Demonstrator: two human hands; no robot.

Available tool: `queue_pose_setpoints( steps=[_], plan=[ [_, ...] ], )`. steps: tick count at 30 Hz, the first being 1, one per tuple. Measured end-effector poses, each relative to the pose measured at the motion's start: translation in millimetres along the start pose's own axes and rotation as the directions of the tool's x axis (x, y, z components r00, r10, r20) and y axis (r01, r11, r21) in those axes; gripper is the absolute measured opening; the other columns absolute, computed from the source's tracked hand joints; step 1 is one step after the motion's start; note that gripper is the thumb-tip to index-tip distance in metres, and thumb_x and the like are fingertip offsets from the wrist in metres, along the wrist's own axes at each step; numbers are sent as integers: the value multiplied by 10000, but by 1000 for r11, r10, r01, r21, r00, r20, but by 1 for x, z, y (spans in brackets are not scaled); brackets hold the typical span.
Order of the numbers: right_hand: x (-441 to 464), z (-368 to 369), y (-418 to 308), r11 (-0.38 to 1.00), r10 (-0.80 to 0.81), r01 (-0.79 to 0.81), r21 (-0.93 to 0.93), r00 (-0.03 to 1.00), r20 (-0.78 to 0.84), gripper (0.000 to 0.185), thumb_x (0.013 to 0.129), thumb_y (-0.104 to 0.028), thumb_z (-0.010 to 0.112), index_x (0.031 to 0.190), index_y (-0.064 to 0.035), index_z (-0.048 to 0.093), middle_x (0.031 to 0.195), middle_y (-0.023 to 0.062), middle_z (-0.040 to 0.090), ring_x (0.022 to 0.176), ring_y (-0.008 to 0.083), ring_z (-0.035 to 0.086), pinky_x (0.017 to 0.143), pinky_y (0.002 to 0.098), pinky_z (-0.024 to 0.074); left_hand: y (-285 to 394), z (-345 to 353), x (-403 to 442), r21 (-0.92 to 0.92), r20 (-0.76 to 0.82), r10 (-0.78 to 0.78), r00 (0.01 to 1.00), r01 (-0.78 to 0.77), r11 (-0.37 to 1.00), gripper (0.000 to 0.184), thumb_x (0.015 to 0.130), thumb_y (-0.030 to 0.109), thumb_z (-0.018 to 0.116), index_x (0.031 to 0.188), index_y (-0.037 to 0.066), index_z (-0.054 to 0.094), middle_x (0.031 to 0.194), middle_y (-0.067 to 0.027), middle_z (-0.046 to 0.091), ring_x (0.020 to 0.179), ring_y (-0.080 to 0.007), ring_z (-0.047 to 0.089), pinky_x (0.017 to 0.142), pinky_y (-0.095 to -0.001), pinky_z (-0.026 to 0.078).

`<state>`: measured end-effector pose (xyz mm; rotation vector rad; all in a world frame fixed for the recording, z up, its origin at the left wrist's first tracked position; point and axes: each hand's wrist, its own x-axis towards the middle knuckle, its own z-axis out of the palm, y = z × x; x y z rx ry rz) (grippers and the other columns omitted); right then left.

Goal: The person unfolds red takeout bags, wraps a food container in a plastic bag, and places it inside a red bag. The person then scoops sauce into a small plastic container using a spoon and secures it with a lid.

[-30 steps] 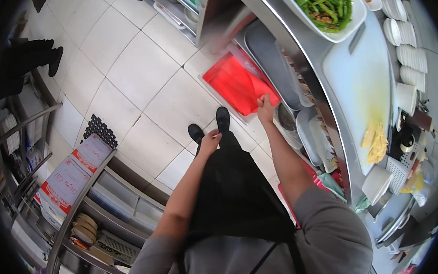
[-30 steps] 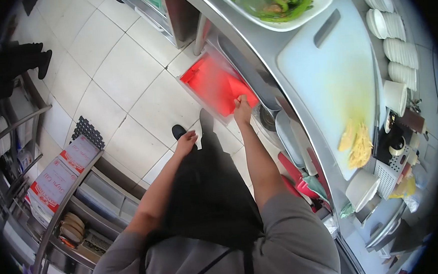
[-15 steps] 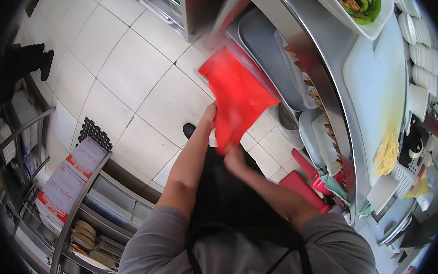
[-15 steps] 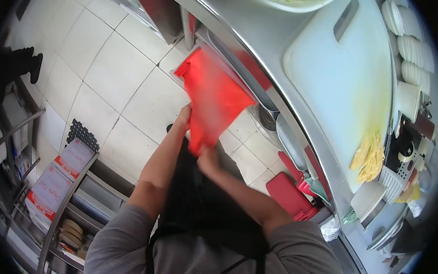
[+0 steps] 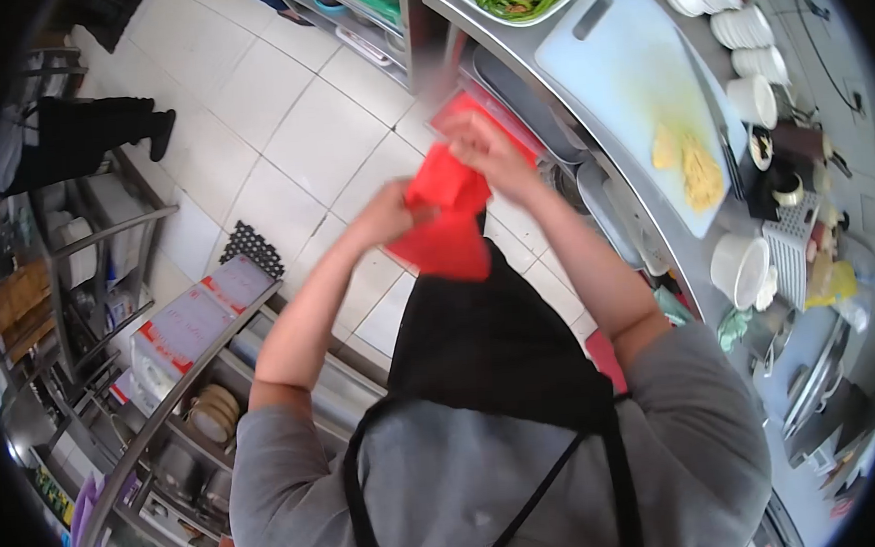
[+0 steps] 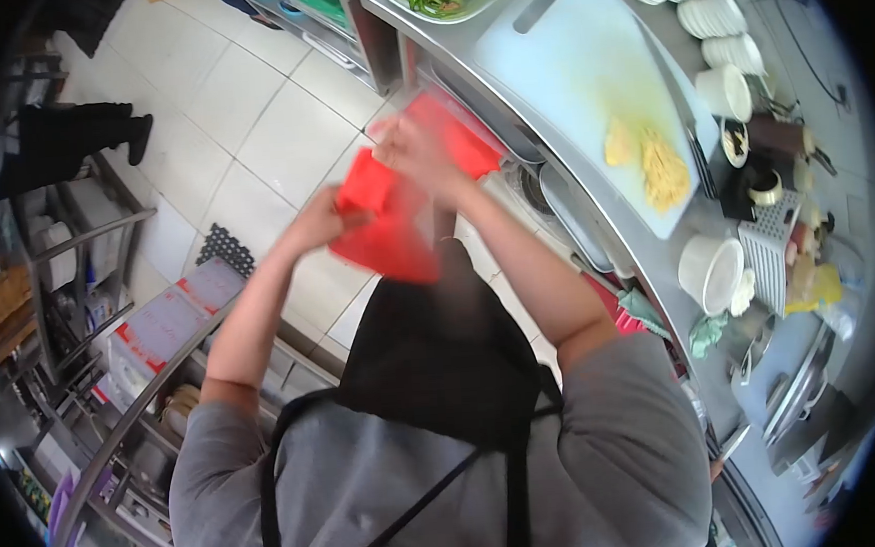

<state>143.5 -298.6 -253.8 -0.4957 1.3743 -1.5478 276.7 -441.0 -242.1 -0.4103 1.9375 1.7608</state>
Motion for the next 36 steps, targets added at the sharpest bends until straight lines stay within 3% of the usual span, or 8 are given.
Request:
queue_pose_setpoints(
  steps=[4,14,20,22,24,26,30,36],
  plan=[
    [-5,17,-26,773,-351,334,-540,933,74,452,717,-403,625,901,-3,526,777,71,537,753,172,521,696,276,411,121,-76,-81,236,-557,196,807,-72,969,298,770,130,576,1032,2,516,909,-51,587,811,-115,551,716,-265,451],
    [-41,36,-130,874,67,170,-455,885,460,421,704,-90,649,1080,3,486,985,61,580,934,98,518,857,257,376,171,-193,-257,-181,-745,294,599,-605,776,320,773,189,615,1019,9,519,921,-70,593,768,-138,590,699,-263,480],
    [-53,9,-158,999,-36,29,37,974,224,257,728,-82,624,962,12,576,885,82,608,759,115,573,674,238,456,43,-261,-277,147,-820,-72,568,331,932,463,703,251,684,1045,-17,524,973,-104,580,813,-200,586,714,-320,477],
    [-52,22,-170,986,-86,111,-124,978,188,271,744,-155,641,936,16,555,788,56,601,657,101,574,593,219,473,24,-245,-233,718,-686,441,579,436,543,558,644,258,727,1100,21,510,1046,-108,562,839,-193,573,717,-325,471],
    [-47,40,-177,959,-109,146,-242,981,160,287,763,-209,625,930,15,558,773,47,598,635,93,566,573,211,465,125,-110,-186,582,-623,447,642,-1,813,731,585,261,753,1215,97,419,1242,-109,423,948,-230,543,821,-319,424],
    [-41,51,-177,916,-132,174,-362,982,137,315,782,-264,609,923,14,561,757,39,595,613,86,557,553,202,457,146,-41,-138,772,-287,719,633,-292,564,726,619,253,738,1223,38,397,1233,-141,426,972,-231,530,868,-305,390],
    [-24,44,-163,998,-52,56,-21,984,169,577,812,-486,467,1030,44,532,862,83,597,721,119,555,653,250,454,127,-18,-96,222,-539,460,706,-407,886,380,742,142,611,1079,-4,514,999,-107,584,910,-196,565,821,-282,425],
    [-30,15,-168,963,71,-180,201,887,455,545,826,-483,447,1019,21,530,849,57,568,680,102,518,674,219,433,128,-38,-125,-492,-684,173,709,-623,609,158,818,57,483,895,-35,586,878,-107,616,769,-143,598,718,-256,471]
  ],
)
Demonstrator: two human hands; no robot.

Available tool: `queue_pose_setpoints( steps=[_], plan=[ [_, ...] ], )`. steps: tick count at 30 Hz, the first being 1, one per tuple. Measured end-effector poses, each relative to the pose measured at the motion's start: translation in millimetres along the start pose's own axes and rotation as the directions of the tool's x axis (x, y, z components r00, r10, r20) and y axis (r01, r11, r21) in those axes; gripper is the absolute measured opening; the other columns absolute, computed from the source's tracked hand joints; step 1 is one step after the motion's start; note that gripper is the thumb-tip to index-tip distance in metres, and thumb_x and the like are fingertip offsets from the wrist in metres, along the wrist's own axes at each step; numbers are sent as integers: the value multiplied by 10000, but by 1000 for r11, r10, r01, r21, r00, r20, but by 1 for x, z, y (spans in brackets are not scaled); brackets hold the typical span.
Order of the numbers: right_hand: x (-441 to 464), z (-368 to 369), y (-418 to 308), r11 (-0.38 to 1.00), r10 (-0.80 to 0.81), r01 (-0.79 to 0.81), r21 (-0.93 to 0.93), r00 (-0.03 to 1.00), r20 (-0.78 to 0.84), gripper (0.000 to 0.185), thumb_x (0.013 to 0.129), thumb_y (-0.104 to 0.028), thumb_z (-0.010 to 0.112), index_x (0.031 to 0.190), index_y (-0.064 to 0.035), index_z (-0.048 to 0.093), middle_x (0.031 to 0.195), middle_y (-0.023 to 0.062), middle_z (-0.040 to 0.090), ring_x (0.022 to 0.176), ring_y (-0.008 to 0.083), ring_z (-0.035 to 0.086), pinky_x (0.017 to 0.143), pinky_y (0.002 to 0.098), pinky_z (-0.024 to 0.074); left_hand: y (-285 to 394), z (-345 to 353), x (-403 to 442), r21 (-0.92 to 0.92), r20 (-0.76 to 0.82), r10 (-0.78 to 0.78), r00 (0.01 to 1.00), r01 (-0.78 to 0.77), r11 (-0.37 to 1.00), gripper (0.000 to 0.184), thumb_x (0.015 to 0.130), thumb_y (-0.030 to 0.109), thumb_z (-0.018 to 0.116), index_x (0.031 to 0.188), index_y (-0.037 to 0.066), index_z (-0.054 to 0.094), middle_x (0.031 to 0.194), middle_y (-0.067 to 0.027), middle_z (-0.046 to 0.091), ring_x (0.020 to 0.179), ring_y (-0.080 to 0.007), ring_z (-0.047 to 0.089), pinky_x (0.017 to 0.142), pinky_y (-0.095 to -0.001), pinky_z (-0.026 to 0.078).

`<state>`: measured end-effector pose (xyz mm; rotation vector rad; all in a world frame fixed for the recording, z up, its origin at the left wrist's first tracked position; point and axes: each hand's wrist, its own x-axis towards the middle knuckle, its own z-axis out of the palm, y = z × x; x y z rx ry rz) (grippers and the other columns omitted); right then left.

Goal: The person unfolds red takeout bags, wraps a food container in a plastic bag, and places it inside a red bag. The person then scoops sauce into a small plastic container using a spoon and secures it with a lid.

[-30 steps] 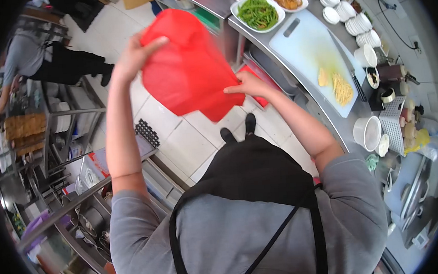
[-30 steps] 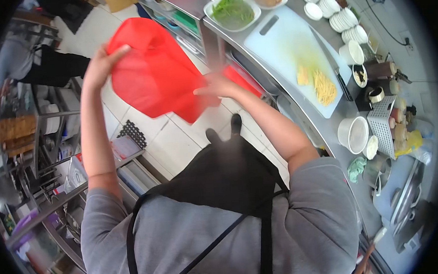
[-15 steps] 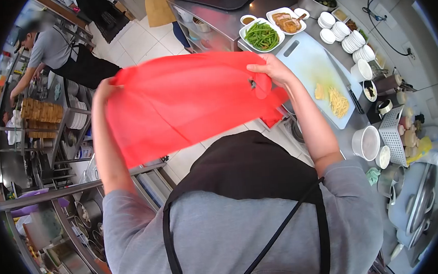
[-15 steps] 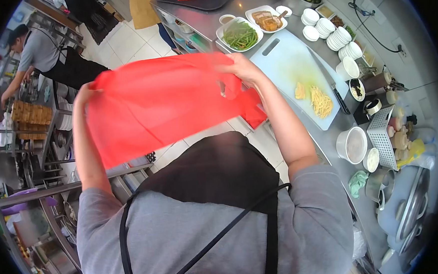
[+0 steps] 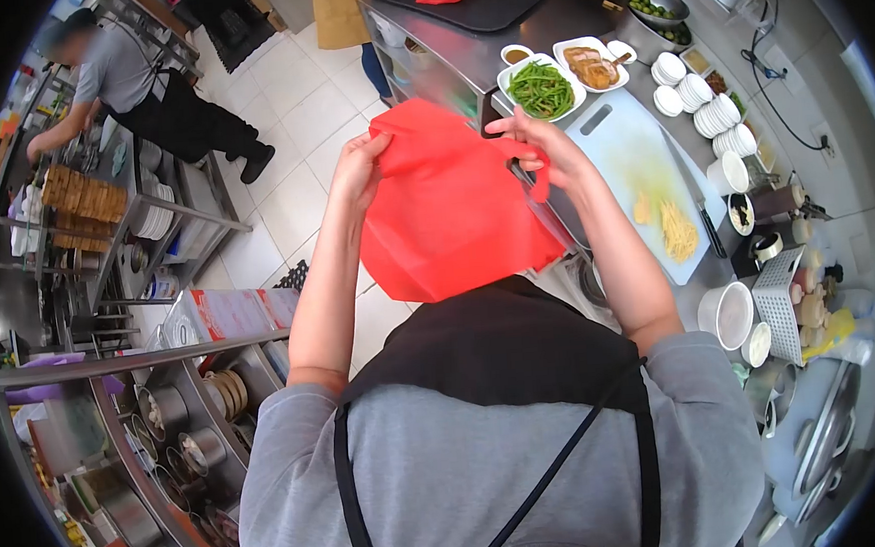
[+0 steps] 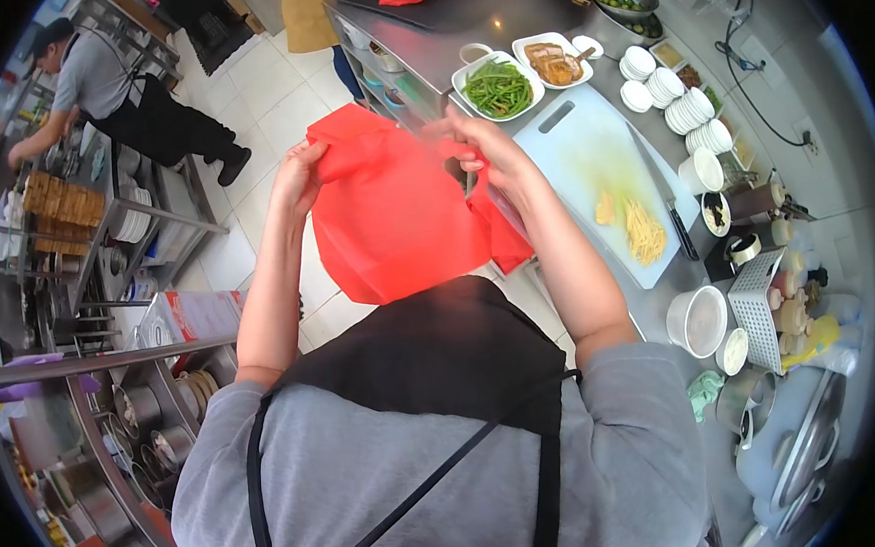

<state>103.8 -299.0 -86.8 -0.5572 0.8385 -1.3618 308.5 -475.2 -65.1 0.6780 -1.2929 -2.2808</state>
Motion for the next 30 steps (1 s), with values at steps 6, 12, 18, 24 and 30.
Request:
queue_pose_setpoints(
  steps=[6,12,18,24,30],
  plan=[
    [35,69,14,292,-663,345,-892,745,71,215,755,-99,567,961,-34,561,897,13,537,761,93,496,690,217,393,-12,-5,-5,70,-119,-19,993,27,997,73,781,34,553,824,-15,586,781,-75,619,661,-125,595,617,-241,490],
    [73,84,31,689,-667,428,-585,689,-281,135,776,-117,555,861,-13,555,787,55,601,699,112,538,641,244,422,-5,3,-33,278,52,14,999,-28,960,104,771,80,600,840,4,586,772,-53,608,668,-101,575,634,-244,488],
    [86,95,49,743,-608,444,-500,761,-229,124,791,-115,539,812,7,542,714,65,573,655,101,530,613,246,416,10,-6,-39,97,-120,123,985,-111,989,144,809,151,564,808,11,595,735,-27,596,617,-55,540,534,-207,451],
    [67,89,40,869,-474,494,41,852,-221,23,830,-55,461,821,-59,483,867,67,578,823,142,555,776,271,416,12,-45,-43,-70,-205,199,958,-217,974,141,820,140,549,730,34,574,711,-18,583,621,-81,536,553,-219,442],
    [57,103,40,777,-354,323,541,934,-49,93,801,-105,416,876,-102,472,999,73,545,982,223,481,875,393,338,11,-46,-41,239,-458,483,746,-420,875,150,843,121,509,703,65,510,663,22,535,586,-42,469,541,-191,395]
  ],
)
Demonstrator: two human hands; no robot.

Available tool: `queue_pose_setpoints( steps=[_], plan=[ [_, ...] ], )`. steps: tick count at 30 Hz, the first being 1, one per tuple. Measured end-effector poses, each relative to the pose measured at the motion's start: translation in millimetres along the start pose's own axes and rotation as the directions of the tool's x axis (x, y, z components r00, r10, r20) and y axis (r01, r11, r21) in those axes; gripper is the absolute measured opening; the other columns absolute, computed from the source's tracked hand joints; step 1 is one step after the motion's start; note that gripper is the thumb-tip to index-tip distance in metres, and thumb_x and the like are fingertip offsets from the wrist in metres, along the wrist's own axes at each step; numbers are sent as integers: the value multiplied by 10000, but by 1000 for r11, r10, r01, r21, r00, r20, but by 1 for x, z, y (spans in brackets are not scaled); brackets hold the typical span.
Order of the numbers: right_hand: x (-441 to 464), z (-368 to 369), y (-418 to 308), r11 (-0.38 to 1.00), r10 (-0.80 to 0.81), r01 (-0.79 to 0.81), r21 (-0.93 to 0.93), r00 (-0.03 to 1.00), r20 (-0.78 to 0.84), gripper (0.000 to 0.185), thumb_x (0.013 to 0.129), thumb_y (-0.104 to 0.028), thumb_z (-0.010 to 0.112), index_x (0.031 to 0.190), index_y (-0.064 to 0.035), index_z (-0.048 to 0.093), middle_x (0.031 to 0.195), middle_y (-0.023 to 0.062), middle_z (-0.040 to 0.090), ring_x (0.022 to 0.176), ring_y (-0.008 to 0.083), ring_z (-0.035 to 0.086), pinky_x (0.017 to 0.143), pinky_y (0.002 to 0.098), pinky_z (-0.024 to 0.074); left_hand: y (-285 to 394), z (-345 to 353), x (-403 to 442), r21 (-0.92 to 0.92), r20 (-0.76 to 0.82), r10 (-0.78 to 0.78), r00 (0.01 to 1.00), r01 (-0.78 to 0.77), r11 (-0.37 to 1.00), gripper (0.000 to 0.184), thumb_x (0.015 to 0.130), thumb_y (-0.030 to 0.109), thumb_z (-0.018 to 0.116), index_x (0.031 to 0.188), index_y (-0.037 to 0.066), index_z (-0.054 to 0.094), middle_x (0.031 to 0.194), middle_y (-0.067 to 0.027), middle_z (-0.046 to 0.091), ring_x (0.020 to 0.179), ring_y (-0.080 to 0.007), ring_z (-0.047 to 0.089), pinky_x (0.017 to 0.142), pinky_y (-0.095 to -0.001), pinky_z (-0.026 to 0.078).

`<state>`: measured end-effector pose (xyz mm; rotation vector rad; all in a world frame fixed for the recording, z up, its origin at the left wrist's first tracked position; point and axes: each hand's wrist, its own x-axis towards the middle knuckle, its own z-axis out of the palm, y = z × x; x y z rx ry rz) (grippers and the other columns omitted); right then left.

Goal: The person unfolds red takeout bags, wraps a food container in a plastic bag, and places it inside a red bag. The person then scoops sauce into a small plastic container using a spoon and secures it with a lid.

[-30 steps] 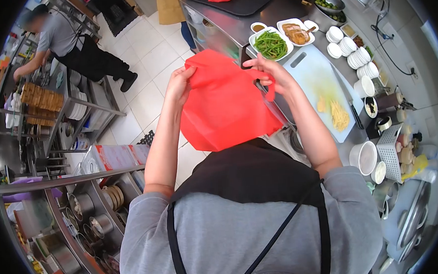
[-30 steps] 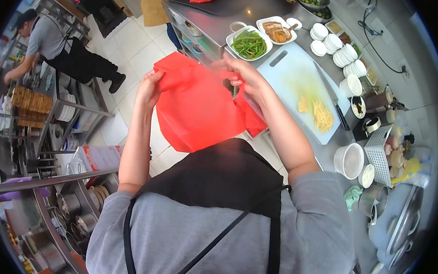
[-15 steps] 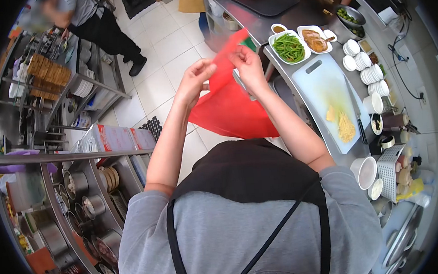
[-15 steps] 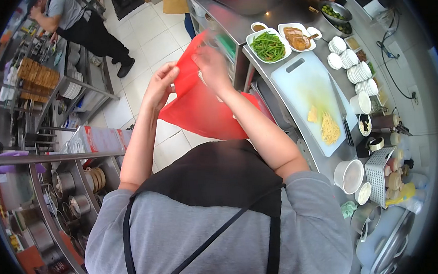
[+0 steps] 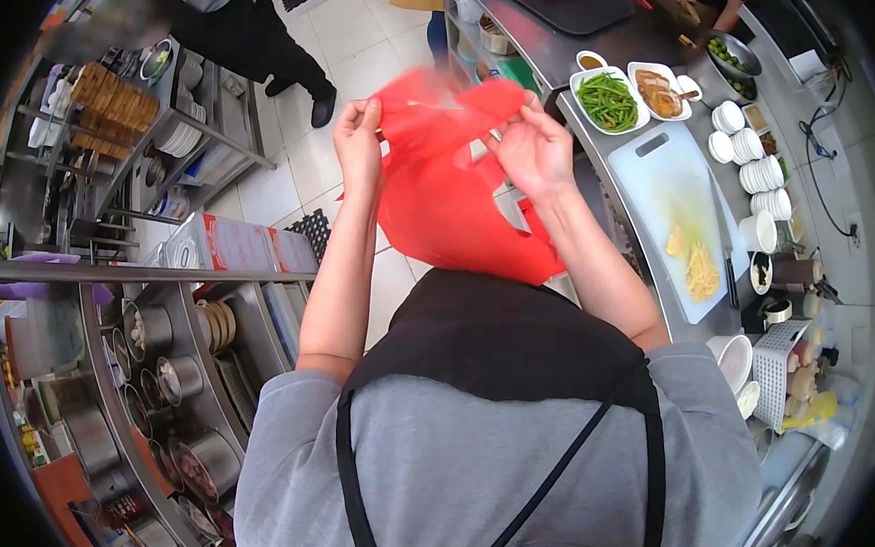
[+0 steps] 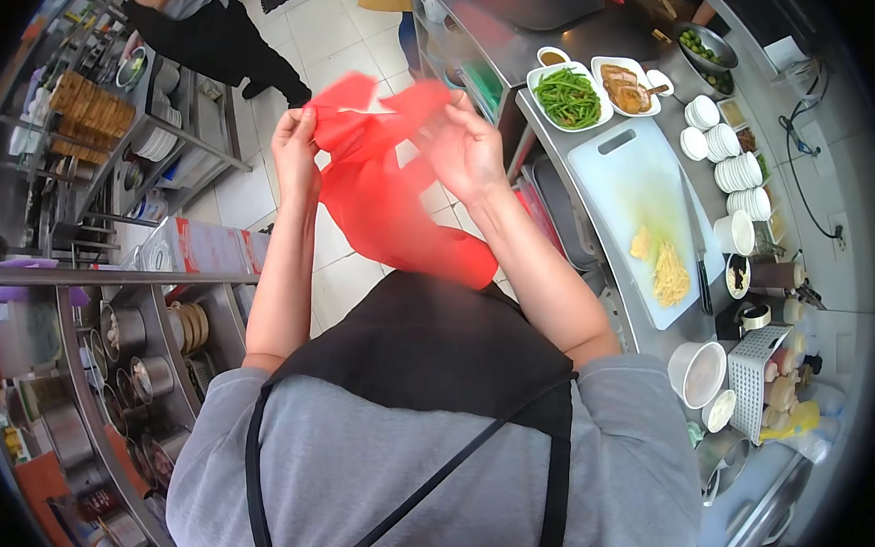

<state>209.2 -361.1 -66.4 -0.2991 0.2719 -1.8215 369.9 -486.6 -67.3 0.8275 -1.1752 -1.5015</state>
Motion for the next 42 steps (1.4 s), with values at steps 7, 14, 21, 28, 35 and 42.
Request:
queue_pose_setpoints(
  steps=[7,14,21,28,35,42],
  plan=[
    [2,2,-3,963,-70,84,-258,996,63,198,782,-139,518,955,-52,480,761,34,470,743,167,457,742,299,369,5,-1,7,-105,-38,111,993,-114,988,186,860,127,491,684,88,448,638,47,476,566,-13,357,523,-183,298],
    [3,-8,-10,966,-93,123,-229,986,137,214,756,-93,550,957,-59,486,742,33,458,739,164,448,738,296,368,5,-4,12,-110,-19,123,992,-124,986,167,866,133,482,707,89,456,625,44,484,561,-10,368,525,-182,312],
    [-1,-8,-7,964,-104,122,-238,991,90,201,751,-86,554,935,-54,479,744,31,452,743,164,445,735,287,367,-1,0,10,-95,3,119,993,-119,988,159,865,138,485,713,93,469,601,64,459,538,0,330,495,-174,267],
    [-4,-8,-7,955,-124,139,-264,990,73,174,770,-83,529,929,-38,475,768,39,476,757,165,467,724,293,377,-7,6,7,-86,28,106,994,-104,991,171,866,156,487,707,100,461,597,76,446,524,3,293,487,-169,237],
    [-3,-14,-7,954,-153,156,-255,988,30,213,785,-51,494,997,-37,475,805,59,528,771,175,522,728,312,415,-12,1,8,-47,45,85,995,-83,995,147,862,142,488,735,80,447,710,15,490,641,-42,426,570,-198,339],
    [-7,-4,-7,899,-120,108,-424,993,-1,301,792,-30,513,1088,-56,471,928,9,527,862,97,506,788,253,406,-16,21,-14,-46,46,-15,999,17,999,64,846,45,437,874,31,494,813,-25,552,732,-92,527,653,-238,437]
  ],
)
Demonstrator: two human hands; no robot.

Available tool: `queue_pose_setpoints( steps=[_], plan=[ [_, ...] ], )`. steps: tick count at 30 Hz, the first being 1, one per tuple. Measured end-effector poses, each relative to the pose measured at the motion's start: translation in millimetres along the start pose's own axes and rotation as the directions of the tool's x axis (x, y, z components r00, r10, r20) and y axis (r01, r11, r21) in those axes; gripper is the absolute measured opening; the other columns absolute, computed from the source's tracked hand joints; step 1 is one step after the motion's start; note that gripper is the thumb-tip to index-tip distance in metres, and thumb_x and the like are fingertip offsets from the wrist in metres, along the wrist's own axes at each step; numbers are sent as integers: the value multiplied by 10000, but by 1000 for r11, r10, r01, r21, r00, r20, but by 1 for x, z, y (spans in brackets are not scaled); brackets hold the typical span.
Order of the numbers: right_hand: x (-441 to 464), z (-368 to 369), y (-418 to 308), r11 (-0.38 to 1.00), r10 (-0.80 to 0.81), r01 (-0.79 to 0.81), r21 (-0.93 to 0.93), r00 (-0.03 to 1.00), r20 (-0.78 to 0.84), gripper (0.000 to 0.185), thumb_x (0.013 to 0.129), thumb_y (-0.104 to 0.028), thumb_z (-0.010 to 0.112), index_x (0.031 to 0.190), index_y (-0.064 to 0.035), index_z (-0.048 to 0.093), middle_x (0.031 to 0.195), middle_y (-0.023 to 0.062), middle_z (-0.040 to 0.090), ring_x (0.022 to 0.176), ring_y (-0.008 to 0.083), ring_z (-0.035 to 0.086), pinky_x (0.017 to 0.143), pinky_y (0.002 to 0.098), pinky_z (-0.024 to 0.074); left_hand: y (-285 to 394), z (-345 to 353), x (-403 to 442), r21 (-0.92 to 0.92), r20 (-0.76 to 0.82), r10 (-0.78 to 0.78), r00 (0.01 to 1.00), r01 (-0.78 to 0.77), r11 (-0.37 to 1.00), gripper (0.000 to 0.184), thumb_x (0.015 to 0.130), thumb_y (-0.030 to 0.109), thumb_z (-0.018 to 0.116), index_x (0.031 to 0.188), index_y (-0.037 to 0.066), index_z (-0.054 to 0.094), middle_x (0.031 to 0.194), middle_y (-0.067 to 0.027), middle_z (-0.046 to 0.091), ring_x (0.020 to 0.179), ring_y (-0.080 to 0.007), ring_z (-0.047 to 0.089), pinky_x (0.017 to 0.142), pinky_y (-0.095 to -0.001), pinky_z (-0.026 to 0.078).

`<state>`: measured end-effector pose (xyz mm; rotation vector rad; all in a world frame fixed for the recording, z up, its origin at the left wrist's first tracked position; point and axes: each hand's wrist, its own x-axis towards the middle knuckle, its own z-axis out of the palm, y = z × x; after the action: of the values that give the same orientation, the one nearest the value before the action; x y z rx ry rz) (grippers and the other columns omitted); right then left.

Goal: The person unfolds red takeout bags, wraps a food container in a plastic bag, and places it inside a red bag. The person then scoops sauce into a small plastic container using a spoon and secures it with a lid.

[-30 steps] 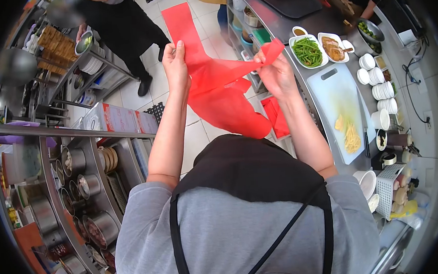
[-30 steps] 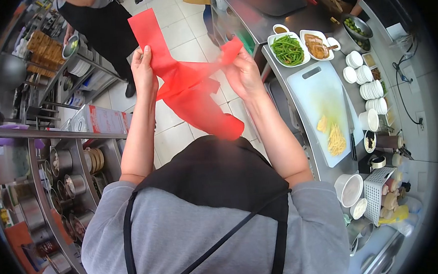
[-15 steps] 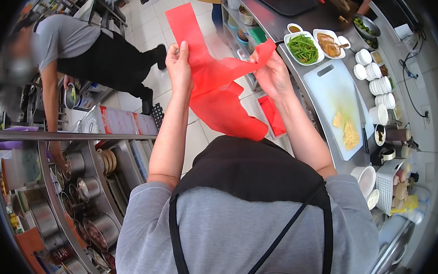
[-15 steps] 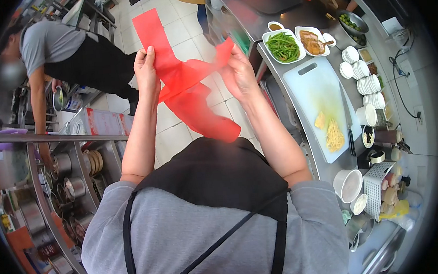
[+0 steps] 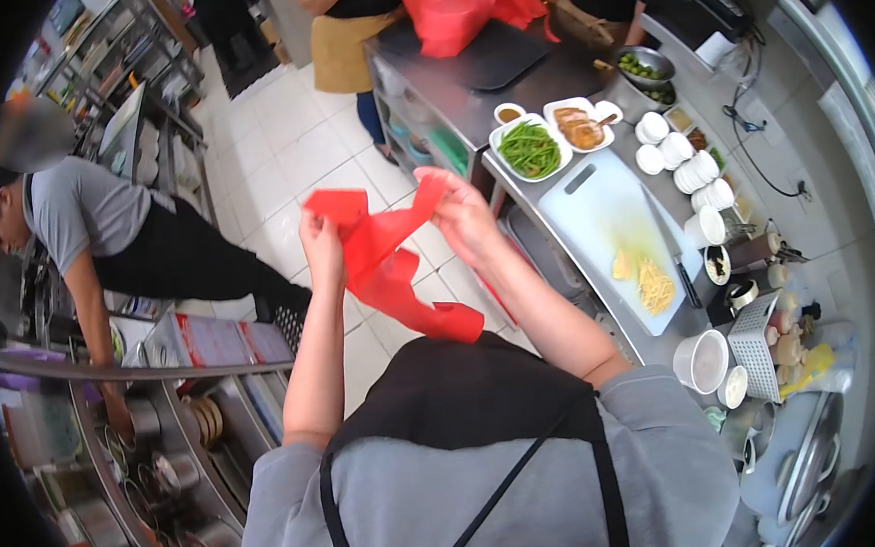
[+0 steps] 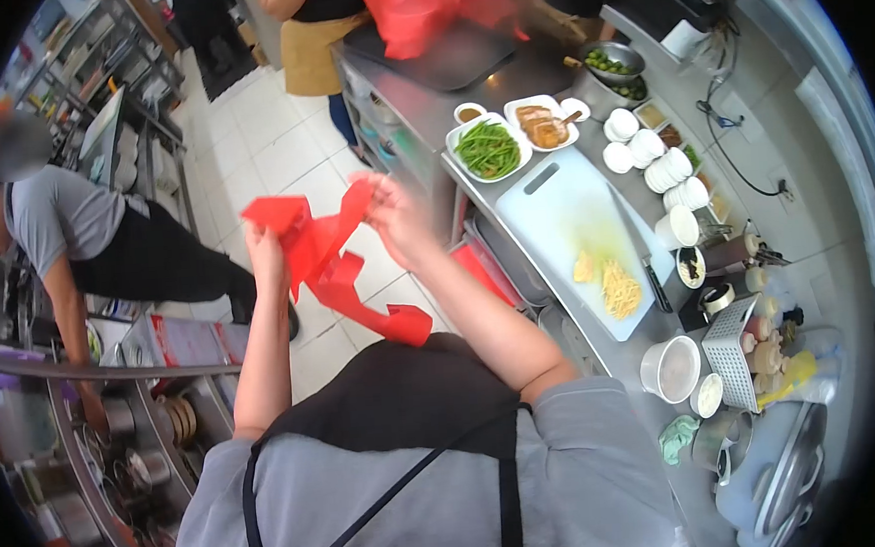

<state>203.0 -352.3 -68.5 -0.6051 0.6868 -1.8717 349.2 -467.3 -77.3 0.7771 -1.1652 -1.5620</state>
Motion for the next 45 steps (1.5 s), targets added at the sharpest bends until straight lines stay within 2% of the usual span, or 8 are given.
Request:
queue_pose_setpoints(
  steps=[16,20,22,28,34,40,42,45],
  plan=[
    [3,-8,5,638,-507,294,-711,856,-101,164,805,-2,472,909,-5,598,775,55,589,702,99,538,651,227,426,-15,28,-33,95,389,31,921,-73,993,163,821,104,513,931,-13,533,841,-33,574,743,-79,514,656,-215,417],
    [-14,-16,31,756,-237,96,-647,962,-135,201,813,-5,474,986,20,576,958,66,590,884,115,534,797,240,407,-108,-11,-47,490,601,-142,786,-221,843,231,821,172,526,968,-5,536,806,-66,584,731,-115,529,675,-264,431],
    [-24,-48,69,812,-127,-12,-584,972,-197,230,816,-8,479,1034,11,552,1004,80,579,929,132,530,846,252,389,-157,-42,-53,630,361,-523,772,212,747,237,823,165,512,997,4,532,827,-86,602,757,-138,555,675,-273,437],
    [-134,-183,184,208,325,-122,-971,945,-49,797,623,-399,707,1227,-15,357,1225,154,402,1139,273,380,950,350,306,-214,-98,-105,304,-164,-799,579,800,517,227,863,93,396,1020,-26,507,877,-100,588,772,-212,572,691,-326,463],
    [-129,-150,182,414,678,-495,-764,728,-105,474,729,-180,592,1164,-91,425,1145,136,489,1057,234,465,887,364,359,-132,12,-78,-20,159,-869,469,881,472,105,844,161,497,775,81,498,597,-12,474,506,-107,452,476,-238,388],
    [-89,-111,4,775,157,-259,-577,962,-222,371,775,-132,519,1137,-68,468,1125,146,514,1033,243,491,863,324,383,-95,-8,23,402,346,-269,899,117,908,480,852,153,494,1269,21,297,1189,-122,435,1029,-188,467,819,-287,404],
    [-114,-97,-109,625,150,-573,-530,754,-639,510,760,-189,577,1214,-48,391,1205,118,439,1099,219,424,938,343,320,-72,12,25,359,445,-210,870,42,932,495,862,191,468,1291,47,268,1211,-124,420,1071,-192,438,869,-300,368],
    [-217,-168,-217,67,-744,-519,-852,543,-390,457,780,-178,544,1188,-38,393,1128,88,478,1016,200,474,834,298,399,-76,31,25,526,440,-247,863,-25,850,342,871,215,456,1169,47,445,1128,-85,485,976,-164,484,805,-270,389]
  ],
)
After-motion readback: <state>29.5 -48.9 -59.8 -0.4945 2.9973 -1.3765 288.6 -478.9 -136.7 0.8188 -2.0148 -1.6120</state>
